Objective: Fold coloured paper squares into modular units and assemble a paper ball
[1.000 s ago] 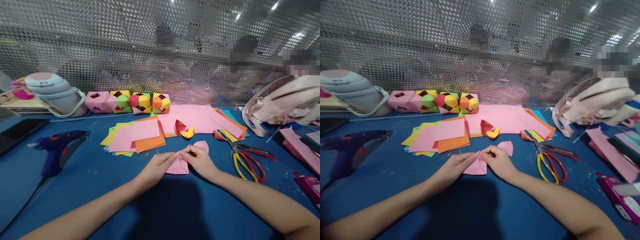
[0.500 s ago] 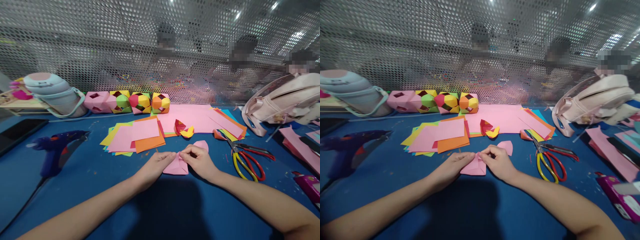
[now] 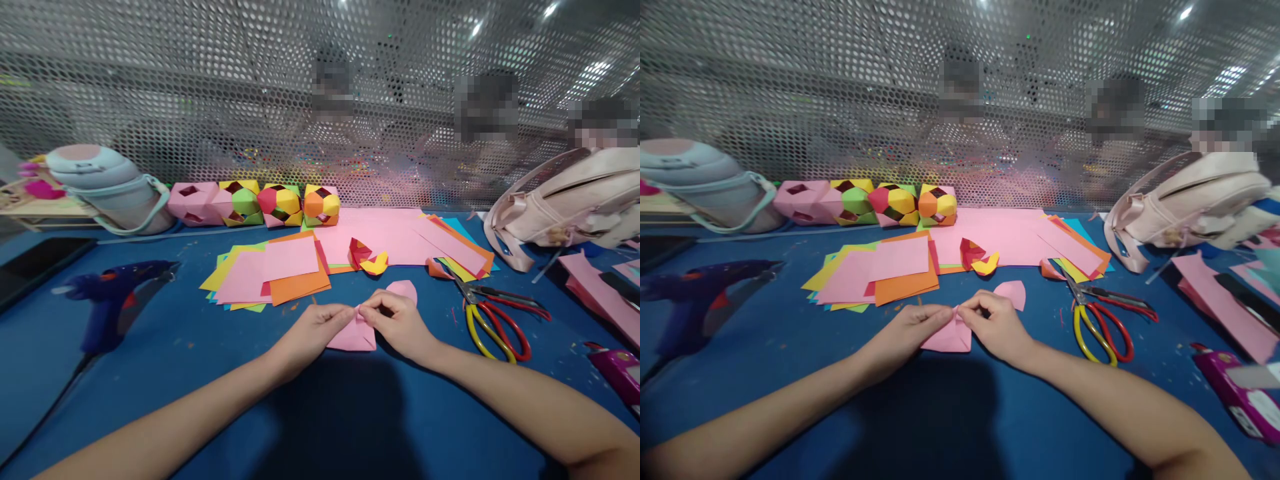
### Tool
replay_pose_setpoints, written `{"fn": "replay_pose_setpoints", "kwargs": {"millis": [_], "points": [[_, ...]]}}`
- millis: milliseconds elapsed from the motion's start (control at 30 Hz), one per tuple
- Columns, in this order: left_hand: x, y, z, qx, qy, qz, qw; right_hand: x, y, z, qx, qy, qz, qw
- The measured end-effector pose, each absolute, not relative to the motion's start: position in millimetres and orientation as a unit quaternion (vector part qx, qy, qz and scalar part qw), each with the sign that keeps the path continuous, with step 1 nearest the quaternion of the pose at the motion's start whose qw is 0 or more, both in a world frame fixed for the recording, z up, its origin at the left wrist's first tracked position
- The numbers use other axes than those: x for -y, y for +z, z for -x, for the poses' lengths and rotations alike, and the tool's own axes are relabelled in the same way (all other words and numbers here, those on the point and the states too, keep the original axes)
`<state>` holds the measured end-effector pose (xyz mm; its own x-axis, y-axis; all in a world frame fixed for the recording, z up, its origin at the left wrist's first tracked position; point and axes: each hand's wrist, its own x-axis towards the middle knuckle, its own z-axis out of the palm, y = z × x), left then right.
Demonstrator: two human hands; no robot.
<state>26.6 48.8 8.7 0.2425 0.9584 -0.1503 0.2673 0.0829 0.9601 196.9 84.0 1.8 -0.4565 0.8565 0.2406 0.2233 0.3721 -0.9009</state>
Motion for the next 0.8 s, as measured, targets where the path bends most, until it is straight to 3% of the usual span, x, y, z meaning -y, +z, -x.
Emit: {"fn": "replay_pose_setpoints", "kwargs": {"millis": [500,800], "points": [[-46.3,-3.7,-25.9,-0.540,0.336,-0.663,0.395,-83.4,-1.4,-195.8,0.743,0.427,0.353,0.377],[-44.0,5.0,-28.7,-0.523,0.329,-0.668,0.415,-80.3,7.6,-194.3,0.766,0.398,0.331,0.381]]}}
